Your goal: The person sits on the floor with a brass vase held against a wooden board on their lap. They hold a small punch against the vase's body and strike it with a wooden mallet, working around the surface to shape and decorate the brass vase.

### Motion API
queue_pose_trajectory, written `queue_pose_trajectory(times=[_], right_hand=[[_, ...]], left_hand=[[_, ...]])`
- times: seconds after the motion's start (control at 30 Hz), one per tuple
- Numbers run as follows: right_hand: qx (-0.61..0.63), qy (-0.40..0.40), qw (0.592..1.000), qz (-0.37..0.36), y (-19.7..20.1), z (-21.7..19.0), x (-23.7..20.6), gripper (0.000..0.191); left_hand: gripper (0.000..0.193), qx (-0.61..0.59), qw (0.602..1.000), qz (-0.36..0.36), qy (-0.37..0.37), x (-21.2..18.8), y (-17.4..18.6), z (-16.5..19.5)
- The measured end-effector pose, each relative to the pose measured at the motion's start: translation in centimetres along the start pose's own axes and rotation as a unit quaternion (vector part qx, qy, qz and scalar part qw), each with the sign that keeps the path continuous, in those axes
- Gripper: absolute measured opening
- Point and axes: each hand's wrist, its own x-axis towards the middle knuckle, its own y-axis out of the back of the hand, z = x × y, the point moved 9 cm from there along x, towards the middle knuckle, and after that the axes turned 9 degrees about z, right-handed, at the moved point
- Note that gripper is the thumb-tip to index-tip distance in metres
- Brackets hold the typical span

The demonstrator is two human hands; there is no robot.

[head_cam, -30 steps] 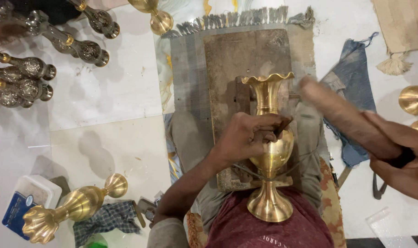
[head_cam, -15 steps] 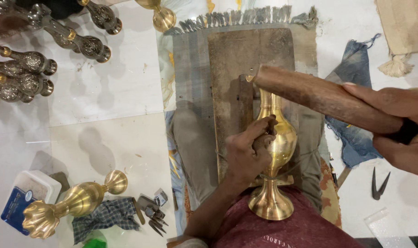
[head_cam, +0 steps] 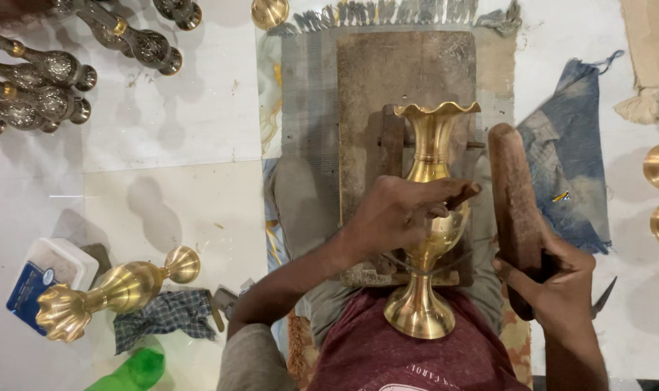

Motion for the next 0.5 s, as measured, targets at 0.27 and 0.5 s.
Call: queue_pose_trajectory(times=[0.27,0.5], right_hand=[[-0.161,0.077,0.981,0.075,3.4,-4.8,-1.4,0.047],[-0.241,0.119,0.960,0.075,5.0,-5.7,-2.6,0.062]], left_hand=[[0.064,-0.024,0.993,-0.029,-0.115,1.2,-1.3,0.2],[0.052,0.082,0.980,-0.152,-0.098,1.9,-3.6,-0.2]])
